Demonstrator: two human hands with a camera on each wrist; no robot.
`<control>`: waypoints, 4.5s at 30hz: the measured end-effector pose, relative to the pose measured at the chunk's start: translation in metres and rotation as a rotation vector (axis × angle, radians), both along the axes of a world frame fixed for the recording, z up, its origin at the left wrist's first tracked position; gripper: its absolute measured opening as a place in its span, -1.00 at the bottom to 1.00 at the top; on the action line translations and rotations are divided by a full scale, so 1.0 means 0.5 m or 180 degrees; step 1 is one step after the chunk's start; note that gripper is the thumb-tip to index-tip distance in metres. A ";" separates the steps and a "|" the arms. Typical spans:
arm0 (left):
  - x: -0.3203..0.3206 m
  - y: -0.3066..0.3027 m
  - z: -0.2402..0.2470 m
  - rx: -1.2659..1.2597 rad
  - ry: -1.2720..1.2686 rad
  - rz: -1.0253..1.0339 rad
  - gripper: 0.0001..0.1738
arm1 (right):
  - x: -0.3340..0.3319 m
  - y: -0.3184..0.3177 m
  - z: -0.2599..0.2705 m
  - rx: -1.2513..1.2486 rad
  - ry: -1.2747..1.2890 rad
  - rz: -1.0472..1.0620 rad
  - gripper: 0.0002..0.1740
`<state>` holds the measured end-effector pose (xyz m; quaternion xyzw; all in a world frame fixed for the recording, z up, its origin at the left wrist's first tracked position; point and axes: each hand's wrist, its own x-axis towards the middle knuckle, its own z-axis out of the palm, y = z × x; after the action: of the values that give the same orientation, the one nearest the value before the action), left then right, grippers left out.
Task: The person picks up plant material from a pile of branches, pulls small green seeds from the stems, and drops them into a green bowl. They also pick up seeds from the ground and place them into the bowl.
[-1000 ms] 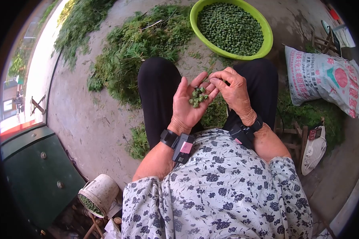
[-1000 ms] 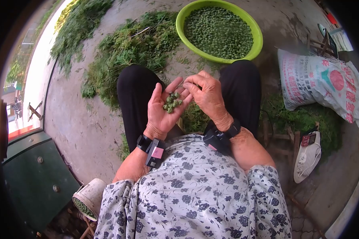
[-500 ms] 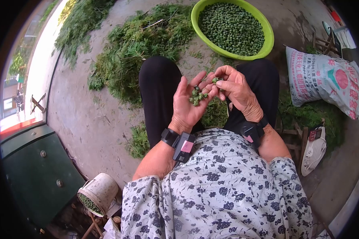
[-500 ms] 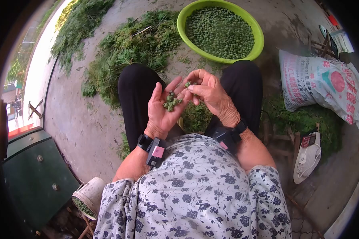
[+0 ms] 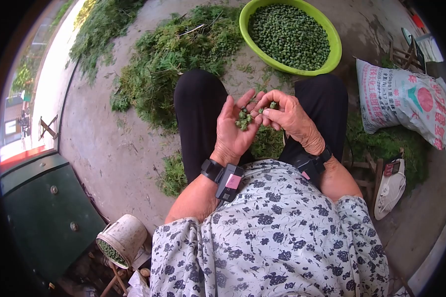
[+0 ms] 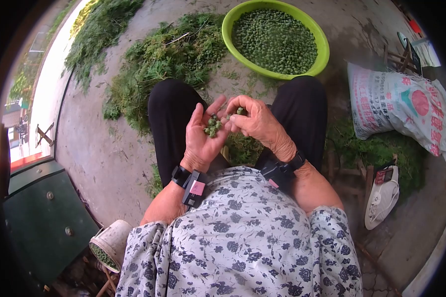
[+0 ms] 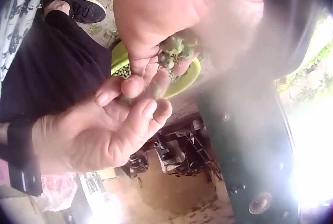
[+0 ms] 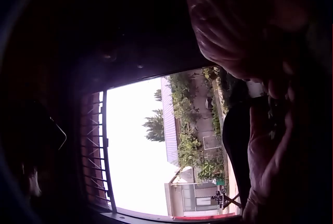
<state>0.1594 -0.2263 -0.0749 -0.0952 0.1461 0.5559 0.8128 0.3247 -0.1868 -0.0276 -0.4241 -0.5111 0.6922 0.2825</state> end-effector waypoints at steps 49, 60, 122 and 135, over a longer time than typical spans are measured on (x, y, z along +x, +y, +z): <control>0.019 -0.002 0.033 -0.0825 0.1288 -0.0024 -0.43 | -0.027 -0.013 -0.039 -0.0798 0.0543 -0.0495 -0.82; 0.016 -0.003 0.032 -0.0907 0.1242 0.0016 -0.39 | -0.021 -0.014 -0.047 0.0398 -0.0591 -0.0374 -0.81; 0.020 0.000 0.004 -0.1050 0.1400 -0.0239 -0.36 | -0.030 -0.010 -0.052 -0.0050 -0.0082 -0.0819 -0.85; 0.022 -0.003 0.004 -0.0989 0.1285 -0.0117 -0.37 | 0.104 0.258 -0.049 -0.0894 0.2599 -0.2806 -0.71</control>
<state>0.1705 -0.2278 -0.0729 -0.1034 0.3909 0.5196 0.7527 0.3764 -0.0575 -0.0522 -0.3295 -0.0423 0.6774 0.6563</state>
